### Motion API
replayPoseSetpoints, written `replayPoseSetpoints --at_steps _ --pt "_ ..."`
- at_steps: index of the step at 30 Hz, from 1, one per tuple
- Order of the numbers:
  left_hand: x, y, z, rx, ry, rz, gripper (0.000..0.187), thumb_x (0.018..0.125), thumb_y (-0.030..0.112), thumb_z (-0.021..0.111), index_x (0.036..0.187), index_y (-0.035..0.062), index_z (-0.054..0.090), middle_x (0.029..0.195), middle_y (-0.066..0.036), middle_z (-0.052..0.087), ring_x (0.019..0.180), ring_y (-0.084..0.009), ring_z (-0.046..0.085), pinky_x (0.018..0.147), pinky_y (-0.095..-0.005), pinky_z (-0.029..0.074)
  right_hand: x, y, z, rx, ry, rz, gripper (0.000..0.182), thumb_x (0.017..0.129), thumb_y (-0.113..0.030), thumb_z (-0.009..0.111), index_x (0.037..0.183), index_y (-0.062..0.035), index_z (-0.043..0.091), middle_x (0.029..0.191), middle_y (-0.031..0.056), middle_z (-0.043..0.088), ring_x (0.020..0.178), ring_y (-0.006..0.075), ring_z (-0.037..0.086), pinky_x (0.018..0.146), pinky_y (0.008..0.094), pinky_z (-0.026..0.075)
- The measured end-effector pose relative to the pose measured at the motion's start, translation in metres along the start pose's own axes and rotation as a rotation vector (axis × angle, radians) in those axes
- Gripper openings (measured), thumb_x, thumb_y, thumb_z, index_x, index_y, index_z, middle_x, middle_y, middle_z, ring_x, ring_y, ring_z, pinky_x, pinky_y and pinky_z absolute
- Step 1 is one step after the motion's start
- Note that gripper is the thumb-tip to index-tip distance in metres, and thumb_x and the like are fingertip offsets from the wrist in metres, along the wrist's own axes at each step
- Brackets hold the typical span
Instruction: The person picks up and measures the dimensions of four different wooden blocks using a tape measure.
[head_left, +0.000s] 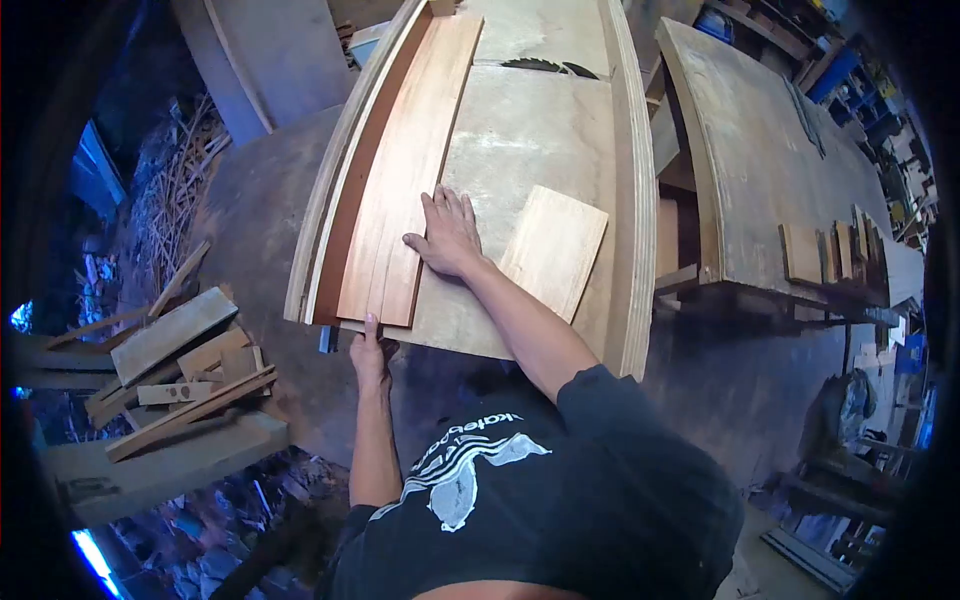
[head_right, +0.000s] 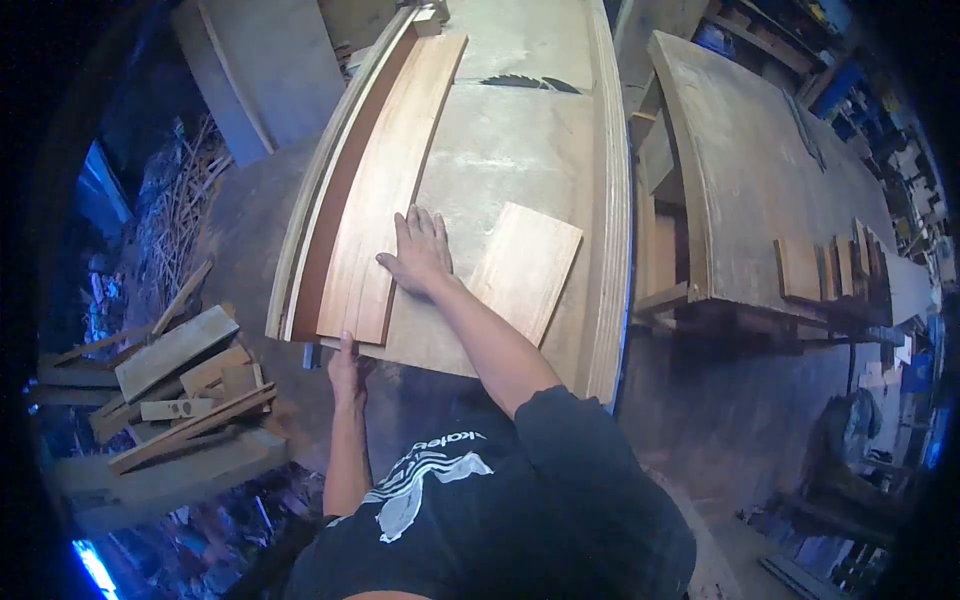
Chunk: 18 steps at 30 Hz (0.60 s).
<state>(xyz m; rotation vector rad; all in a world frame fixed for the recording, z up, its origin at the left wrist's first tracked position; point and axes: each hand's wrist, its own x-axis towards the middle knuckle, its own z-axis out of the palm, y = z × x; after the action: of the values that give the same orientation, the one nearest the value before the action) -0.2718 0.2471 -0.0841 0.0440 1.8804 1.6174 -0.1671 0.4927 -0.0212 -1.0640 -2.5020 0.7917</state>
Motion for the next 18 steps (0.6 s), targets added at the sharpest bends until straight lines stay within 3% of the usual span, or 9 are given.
replayPoseSetpoints --at_steps 18 --pt "-0.017 0.016 0.014 -0.03 0.041 0.013 0.039 0.095 0.042 0.07 0.096 0.0044 0.062 0.083 -0.003 0.062 0.065 -0.0118 0.056 0.057 -0.0283 0.046 0.001 0.002 0.005 -0.006 0.021 -0.007 0.086 0.092 -0.05 0.061 0.152 0.0032 0.031 0.158 0.0291 0.026 0.151 0.0398 0.017 0.123 0.0531 0.007"
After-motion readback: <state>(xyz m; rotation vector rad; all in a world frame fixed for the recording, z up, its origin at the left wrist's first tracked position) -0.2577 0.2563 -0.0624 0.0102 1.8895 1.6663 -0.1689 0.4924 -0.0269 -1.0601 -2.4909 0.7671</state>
